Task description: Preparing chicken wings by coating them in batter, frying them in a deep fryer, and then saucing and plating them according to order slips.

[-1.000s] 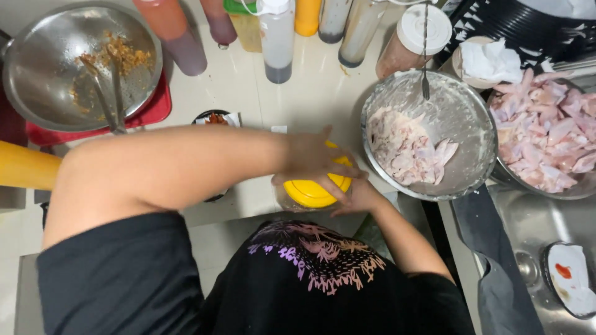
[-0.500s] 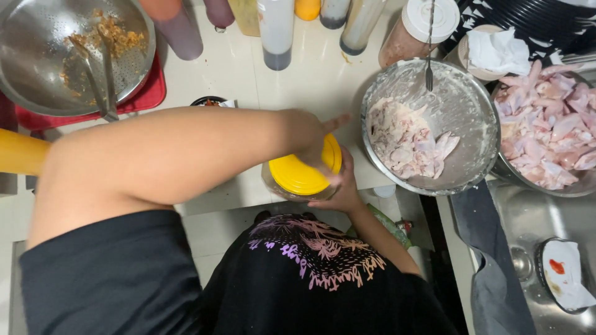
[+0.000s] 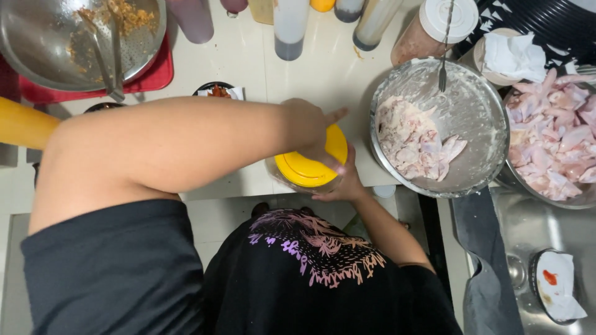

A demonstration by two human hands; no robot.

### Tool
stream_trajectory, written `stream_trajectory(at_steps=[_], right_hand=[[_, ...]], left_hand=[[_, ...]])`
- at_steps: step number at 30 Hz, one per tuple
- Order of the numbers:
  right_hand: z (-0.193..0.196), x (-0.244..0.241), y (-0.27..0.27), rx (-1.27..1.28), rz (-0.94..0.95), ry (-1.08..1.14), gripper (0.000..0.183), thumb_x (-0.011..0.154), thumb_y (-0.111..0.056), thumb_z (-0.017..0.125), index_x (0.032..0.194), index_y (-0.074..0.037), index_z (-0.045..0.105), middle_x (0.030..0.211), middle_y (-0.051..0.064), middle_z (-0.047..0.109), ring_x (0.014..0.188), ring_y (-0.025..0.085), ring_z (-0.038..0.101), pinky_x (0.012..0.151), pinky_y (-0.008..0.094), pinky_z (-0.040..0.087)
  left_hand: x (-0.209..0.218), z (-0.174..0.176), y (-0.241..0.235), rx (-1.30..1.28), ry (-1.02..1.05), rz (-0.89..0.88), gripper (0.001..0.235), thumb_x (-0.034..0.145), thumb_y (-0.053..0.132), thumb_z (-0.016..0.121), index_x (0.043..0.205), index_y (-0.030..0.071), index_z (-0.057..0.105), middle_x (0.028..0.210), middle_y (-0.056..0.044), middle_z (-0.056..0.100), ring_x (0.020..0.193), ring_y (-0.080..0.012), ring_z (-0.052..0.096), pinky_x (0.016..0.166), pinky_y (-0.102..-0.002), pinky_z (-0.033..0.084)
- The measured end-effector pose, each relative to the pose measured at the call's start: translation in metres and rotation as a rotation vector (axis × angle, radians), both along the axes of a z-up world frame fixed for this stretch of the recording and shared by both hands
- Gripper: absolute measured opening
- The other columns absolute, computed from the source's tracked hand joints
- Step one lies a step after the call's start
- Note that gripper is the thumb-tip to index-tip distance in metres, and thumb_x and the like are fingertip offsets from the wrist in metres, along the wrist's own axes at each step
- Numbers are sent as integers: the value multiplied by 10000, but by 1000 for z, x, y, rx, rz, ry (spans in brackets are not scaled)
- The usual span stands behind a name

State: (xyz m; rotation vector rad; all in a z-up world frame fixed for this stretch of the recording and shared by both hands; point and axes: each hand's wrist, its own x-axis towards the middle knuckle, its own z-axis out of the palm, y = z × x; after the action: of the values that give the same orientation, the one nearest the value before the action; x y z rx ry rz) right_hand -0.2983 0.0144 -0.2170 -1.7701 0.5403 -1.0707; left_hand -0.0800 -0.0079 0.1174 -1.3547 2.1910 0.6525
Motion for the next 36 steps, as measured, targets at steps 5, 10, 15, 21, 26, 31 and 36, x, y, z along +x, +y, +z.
stream_trajectory(at_steps=[5,10,15,21,26,31,36], right_hand=[[22,16,6,12,-36,-28,1692,291,-166,1092,1545,-100,-43,1356,216,540,1243,370,531,1072,540,468],[35,17,2,-21,-102,16,1703,326,-156,1092,1536,-109,-105,1358,244,499,1281,398,495,1128,539,426],[25,21,15,46,-158,42,1741,299,-194,1085,1518,-94,-154,1472,275,409,1367,429,425,1195,566,350],[34,-1,-10,115,-141,54,1811,238,-158,1099,1542,-150,-156,1531,258,363,1440,463,354,1225,568,284],[47,33,18,78,-307,77,1767,288,-262,1099,1550,-124,-130,1577,282,259,1471,466,285,1231,592,208],[40,50,40,-96,-684,320,1736,270,-566,1071,1572,-50,45,1588,290,126,1471,499,228,1209,661,186],[77,69,53,-377,-841,337,1568,386,-665,1022,1585,-202,126,1479,224,277,1335,425,345,1112,678,217]], left_hand=[[3,8,16,-303,-151,-703,926,828,238,810,1526,545,285,1664,-11,296,1502,-431,298,1048,-863,225],[-8,-6,-4,-210,-185,-550,1066,724,506,762,1569,519,113,1588,-81,316,1424,-432,376,1039,-766,324],[6,-127,-59,-405,119,-336,603,930,364,672,1489,457,465,1656,-60,387,1488,-531,291,1104,-826,170],[14,-1,-11,-330,96,-638,1246,524,133,967,1556,455,347,1582,-122,355,1442,-479,351,1001,-712,472],[6,20,-2,-213,210,-161,1147,519,446,956,1531,225,465,1334,-280,496,1118,-558,594,846,-655,575],[2,1,-9,-158,179,42,1127,670,469,868,1604,151,324,1170,-341,571,972,-563,673,748,-626,590],[-5,-33,-18,-221,534,77,553,884,303,527,1346,2,481,1118,-346,641,1012,-544,682,830,-630,563]])
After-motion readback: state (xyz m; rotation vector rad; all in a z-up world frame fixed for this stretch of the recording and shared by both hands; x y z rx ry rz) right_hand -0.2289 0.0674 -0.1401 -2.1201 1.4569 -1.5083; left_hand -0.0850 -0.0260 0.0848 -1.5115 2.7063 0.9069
